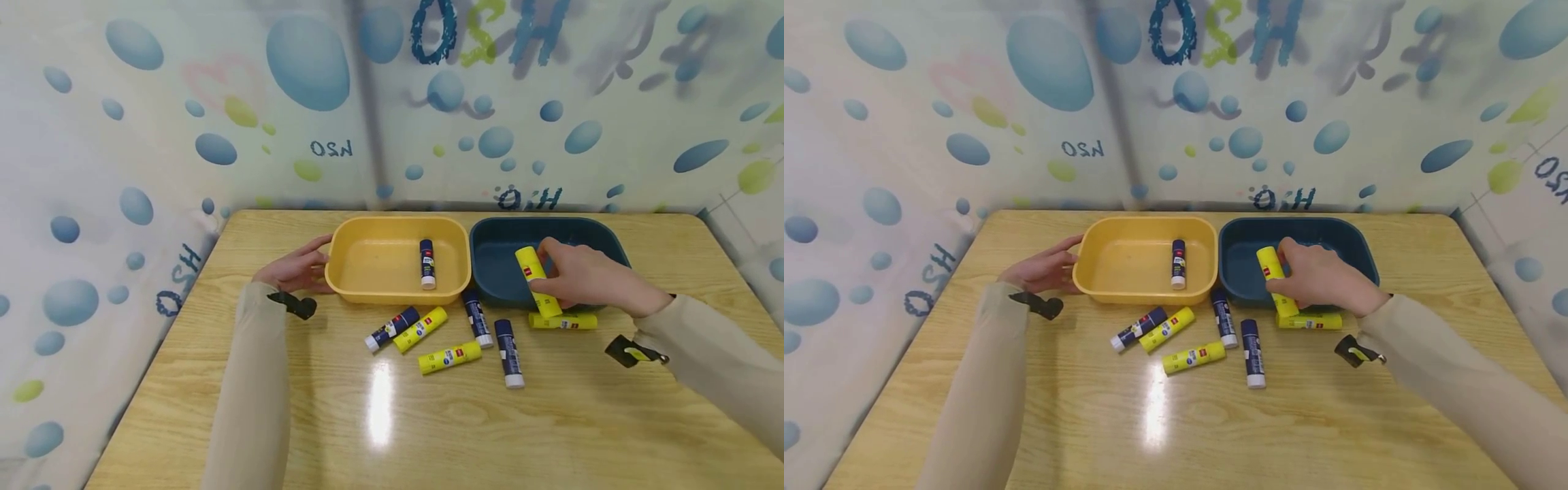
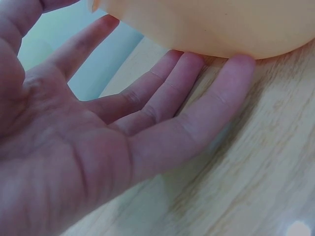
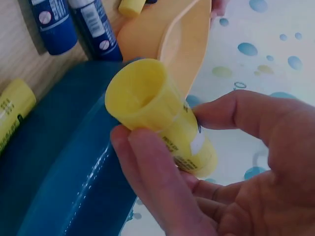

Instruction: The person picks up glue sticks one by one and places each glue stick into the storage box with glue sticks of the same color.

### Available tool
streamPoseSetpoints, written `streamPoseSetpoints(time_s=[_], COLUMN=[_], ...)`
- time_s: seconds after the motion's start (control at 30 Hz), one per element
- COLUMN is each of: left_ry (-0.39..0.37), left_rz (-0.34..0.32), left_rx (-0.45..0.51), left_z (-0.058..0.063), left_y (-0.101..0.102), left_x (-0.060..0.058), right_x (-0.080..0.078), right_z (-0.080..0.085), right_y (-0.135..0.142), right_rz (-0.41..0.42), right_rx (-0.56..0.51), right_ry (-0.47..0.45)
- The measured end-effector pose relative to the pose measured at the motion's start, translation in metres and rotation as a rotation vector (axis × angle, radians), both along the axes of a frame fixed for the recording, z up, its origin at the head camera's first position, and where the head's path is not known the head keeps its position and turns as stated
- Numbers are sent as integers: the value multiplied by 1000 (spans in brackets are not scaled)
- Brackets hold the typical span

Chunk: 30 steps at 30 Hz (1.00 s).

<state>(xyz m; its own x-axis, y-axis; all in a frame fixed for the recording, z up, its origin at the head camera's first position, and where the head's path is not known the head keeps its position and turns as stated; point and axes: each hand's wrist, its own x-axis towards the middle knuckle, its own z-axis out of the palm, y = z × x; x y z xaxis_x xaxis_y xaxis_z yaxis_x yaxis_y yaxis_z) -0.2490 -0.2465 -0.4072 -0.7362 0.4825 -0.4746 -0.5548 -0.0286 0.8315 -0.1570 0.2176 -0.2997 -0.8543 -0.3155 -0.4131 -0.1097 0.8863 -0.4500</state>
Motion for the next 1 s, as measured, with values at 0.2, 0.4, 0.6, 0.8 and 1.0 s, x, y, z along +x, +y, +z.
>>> streamPoseSetpoints(time_s=[0.2,0.4,0.6,0.8,1.0], left_ry=[12,20,25,24,8], left_rz=[-9,-12,-11,-11,11], left_rx=[-1,-8,-7,-3,-15], left_z=[0,0,-2,-2,-1], left_y=[-1,0,-1,-1,1], left_x=[1,1,0,1,2], right_x=[-14,-32,-52,-75,-94], right_z=[-1,-5,-12,-27,-39], right_y=[6,11,19,31,41], right_rz=[-3,-18,-19,-61,-119], right_rx=[-4,22,48,46,90], right_ry=[-4,-30,-87,-176,-305])
